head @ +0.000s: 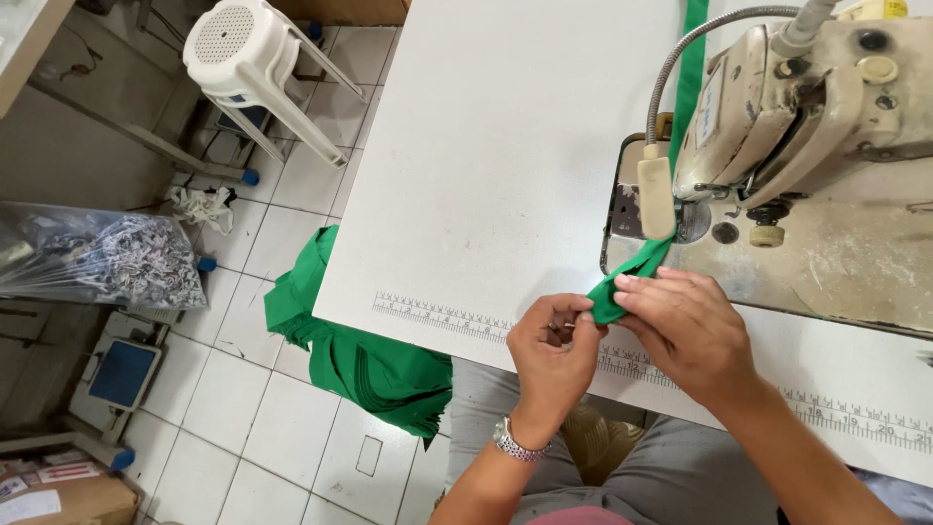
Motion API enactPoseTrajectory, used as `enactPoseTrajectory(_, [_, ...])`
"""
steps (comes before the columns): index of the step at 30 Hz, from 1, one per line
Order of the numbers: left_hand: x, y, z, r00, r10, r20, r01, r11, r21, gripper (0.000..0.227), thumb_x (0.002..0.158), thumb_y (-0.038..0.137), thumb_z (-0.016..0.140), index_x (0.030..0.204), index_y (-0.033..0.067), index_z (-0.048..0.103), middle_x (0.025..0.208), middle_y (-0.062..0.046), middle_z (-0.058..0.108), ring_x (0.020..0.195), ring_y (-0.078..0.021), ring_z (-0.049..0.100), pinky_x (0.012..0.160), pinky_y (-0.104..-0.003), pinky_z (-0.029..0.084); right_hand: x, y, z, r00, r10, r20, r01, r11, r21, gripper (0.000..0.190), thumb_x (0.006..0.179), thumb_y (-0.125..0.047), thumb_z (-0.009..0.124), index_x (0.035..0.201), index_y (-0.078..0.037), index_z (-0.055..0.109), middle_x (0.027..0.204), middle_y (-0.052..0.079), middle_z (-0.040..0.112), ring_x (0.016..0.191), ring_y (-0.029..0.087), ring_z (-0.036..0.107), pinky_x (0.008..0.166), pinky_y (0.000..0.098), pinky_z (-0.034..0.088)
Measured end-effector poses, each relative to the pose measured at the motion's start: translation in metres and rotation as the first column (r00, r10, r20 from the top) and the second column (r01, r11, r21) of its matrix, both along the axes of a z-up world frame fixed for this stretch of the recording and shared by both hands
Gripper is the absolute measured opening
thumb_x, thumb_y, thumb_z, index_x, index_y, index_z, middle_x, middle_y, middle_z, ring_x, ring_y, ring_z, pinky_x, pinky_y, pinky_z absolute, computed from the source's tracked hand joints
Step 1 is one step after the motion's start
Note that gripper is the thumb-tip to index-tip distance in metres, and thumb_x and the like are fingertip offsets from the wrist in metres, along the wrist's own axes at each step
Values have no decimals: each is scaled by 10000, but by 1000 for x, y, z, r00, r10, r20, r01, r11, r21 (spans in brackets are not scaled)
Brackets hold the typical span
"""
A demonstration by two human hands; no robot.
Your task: The person is folding a long green fabric strip and feeding it through an industrial sewing machine to create a finished edge or seam.
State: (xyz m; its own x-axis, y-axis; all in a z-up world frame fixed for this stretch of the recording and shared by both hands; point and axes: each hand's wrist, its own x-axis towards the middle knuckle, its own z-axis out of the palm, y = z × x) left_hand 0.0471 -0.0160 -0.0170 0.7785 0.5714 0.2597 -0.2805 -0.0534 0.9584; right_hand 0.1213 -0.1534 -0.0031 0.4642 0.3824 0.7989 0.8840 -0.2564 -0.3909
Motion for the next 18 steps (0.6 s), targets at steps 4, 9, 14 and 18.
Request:
enactPoseTrajectory(4, [-1,6,7,996,62,-59,-58,995,75,61,869,36,761,888,1,714,670,-150,731,609,-244,761,528,-323,646,2,2,-3,996,3,86,3,998,-68,205,877,-73,795,1077,-116,796,1146,40,778,1016,229,743,961,420,570])
enactPoseTrajectory(9, [4,13,9,982,142,-124,-127,984,123,135,870,71,794,823,3,687,623,-141,718,531,-198,720,479,-299,606,4,1,-12,994,21,111,-9,994,-109,200,888,-33,766,1056,-134,806,1145,44,760,1054,249,729,953,436,573])
enactPoseTrajectory(14, [4,13,17,990,91,-107,-77,989,128,165,883,6,726,1044,-15,698,756,-178,725,616,-253,732,516,-357,623,3,2,-15,998,32,55,-25,993,-114,176,882,-68,785,1051,-114,801,1020,34,777,982,237,749,958,441,576])
enactPoseTrajectory(18, [1,13,12,993,84,-78,-74,990,121,107,871,-44,701,948,12,750,745,-148,707,628,-251,737,518,-351,628,1,2,-11,999,36,15,-34,994,-105,148,881,-99,795,1027,-123,797,1010,8,789,976,215,757,965,436,574])
